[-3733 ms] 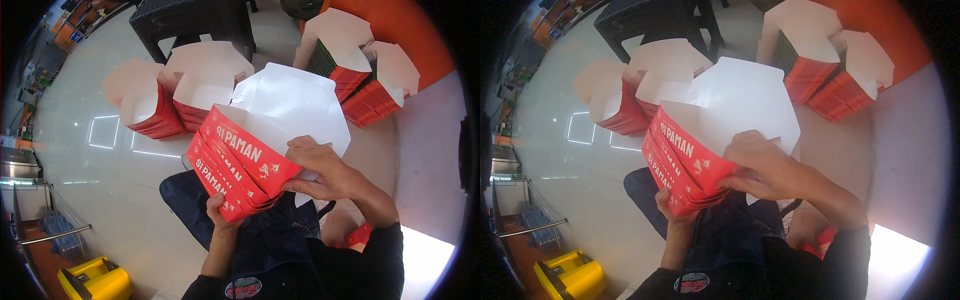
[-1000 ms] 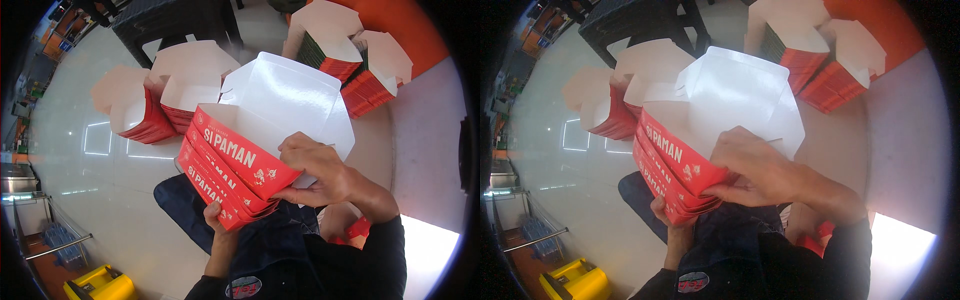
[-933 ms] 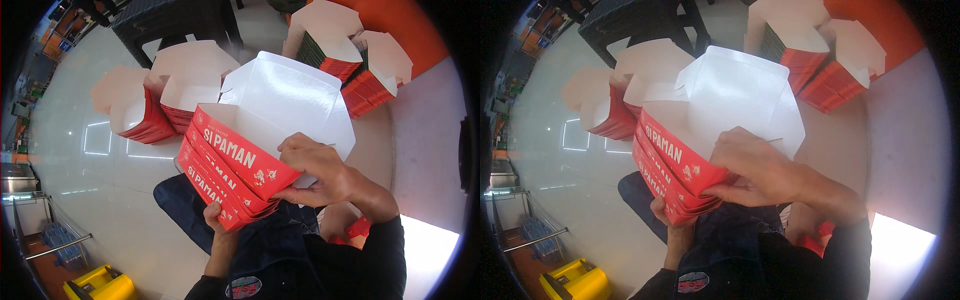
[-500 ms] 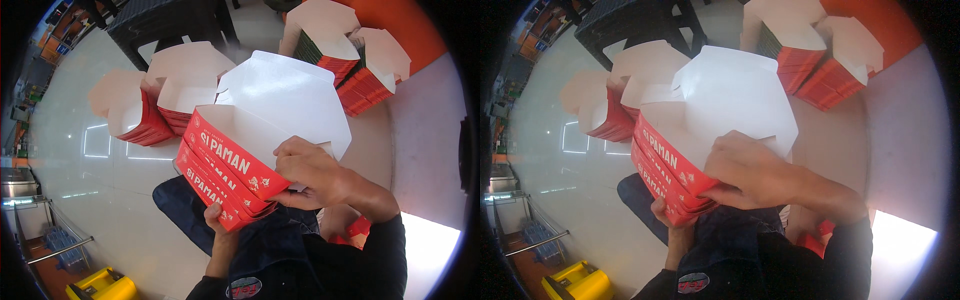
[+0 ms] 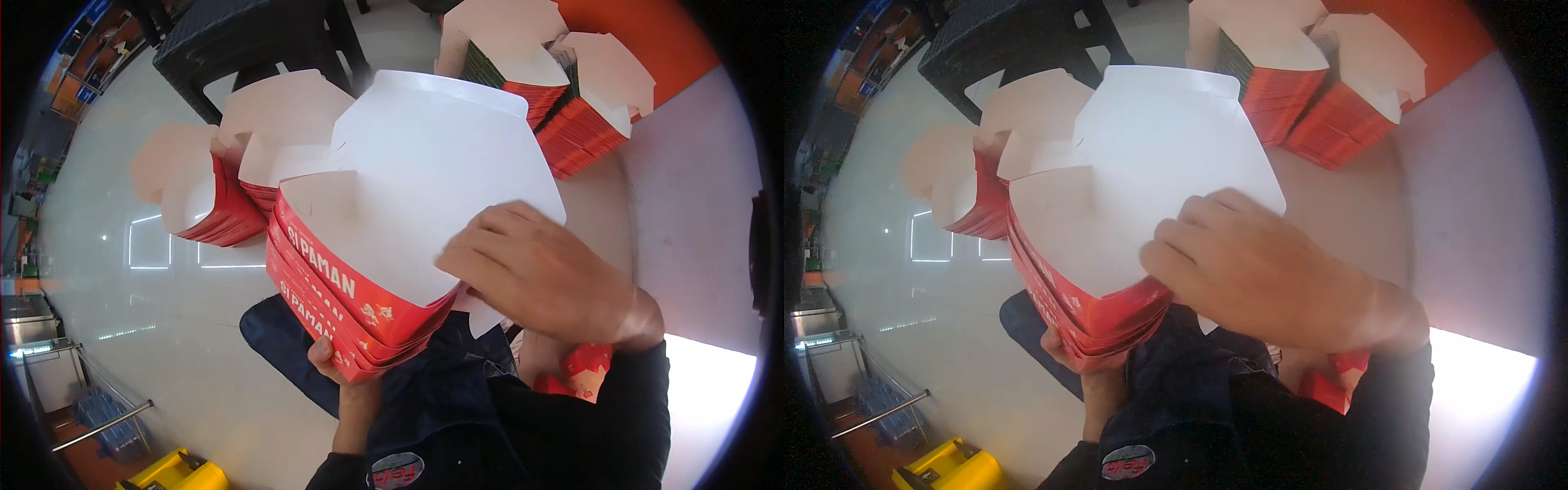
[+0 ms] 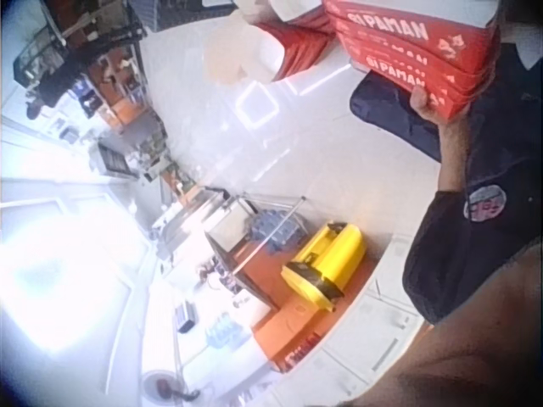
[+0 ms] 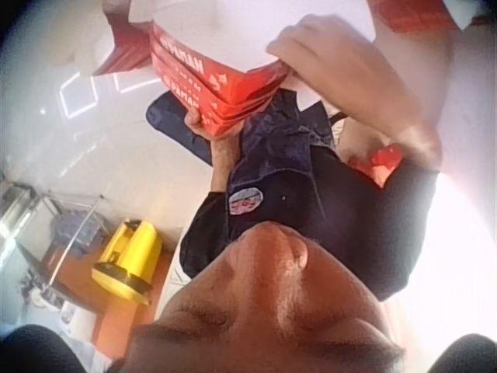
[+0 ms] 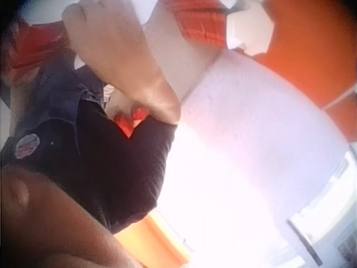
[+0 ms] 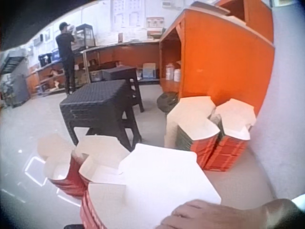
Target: The person sits on the floor and assembles red and white cardboard food boxes by hand. They fold the flaps, tuck the tabs into slots, and stack the finished boxes into a pile.
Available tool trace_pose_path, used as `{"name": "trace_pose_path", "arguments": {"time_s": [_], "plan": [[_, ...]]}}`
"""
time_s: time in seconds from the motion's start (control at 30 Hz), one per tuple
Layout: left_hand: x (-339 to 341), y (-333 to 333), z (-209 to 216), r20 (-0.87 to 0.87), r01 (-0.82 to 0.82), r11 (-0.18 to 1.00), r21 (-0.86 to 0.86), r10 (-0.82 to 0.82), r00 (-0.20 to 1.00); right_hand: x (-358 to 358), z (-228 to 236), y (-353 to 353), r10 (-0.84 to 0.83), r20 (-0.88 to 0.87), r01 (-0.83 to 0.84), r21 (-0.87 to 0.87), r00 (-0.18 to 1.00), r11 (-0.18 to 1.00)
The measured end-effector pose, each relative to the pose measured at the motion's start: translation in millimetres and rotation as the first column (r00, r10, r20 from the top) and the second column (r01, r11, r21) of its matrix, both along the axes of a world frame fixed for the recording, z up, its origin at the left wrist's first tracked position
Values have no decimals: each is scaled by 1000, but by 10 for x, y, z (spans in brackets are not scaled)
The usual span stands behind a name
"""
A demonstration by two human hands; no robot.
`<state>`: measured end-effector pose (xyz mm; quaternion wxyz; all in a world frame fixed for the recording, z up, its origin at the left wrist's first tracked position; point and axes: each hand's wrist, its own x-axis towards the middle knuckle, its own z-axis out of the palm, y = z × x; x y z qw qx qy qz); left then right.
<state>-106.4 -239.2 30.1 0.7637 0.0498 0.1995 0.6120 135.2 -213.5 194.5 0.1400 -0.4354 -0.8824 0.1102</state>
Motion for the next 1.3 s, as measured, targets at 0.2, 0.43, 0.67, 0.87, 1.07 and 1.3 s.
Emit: {"name": "trace_pose_path", "arguments": {"time_s": [0.2,0.43,0.67,0.87,1.07,1.3], "plan": [[-4,3,32,-1,28,1000,-13,-28,1000,22,40,127,149,141,-153,20,979,988],[-152,36,-153,-59,98,993,66,-94,994,-5,20,182,221,173,-246,141,960,959],[-150,43,-163,-102,100,991,85,-91,991,-29,-48,185,224,126,-247,213,966,945],[-84,69,-102,-55,94,989,114,-89,995,-36,-64,247,274,58,-276,38,960,960],[-10,80,-66,2,93,991,101,-94,996,91,-177,241,159,-161,-191,-215,974,958],[-5,-35,-130,22,61,987,148,-65,998,144,-214,192,135,-415,-330,-444,900,833]]}}
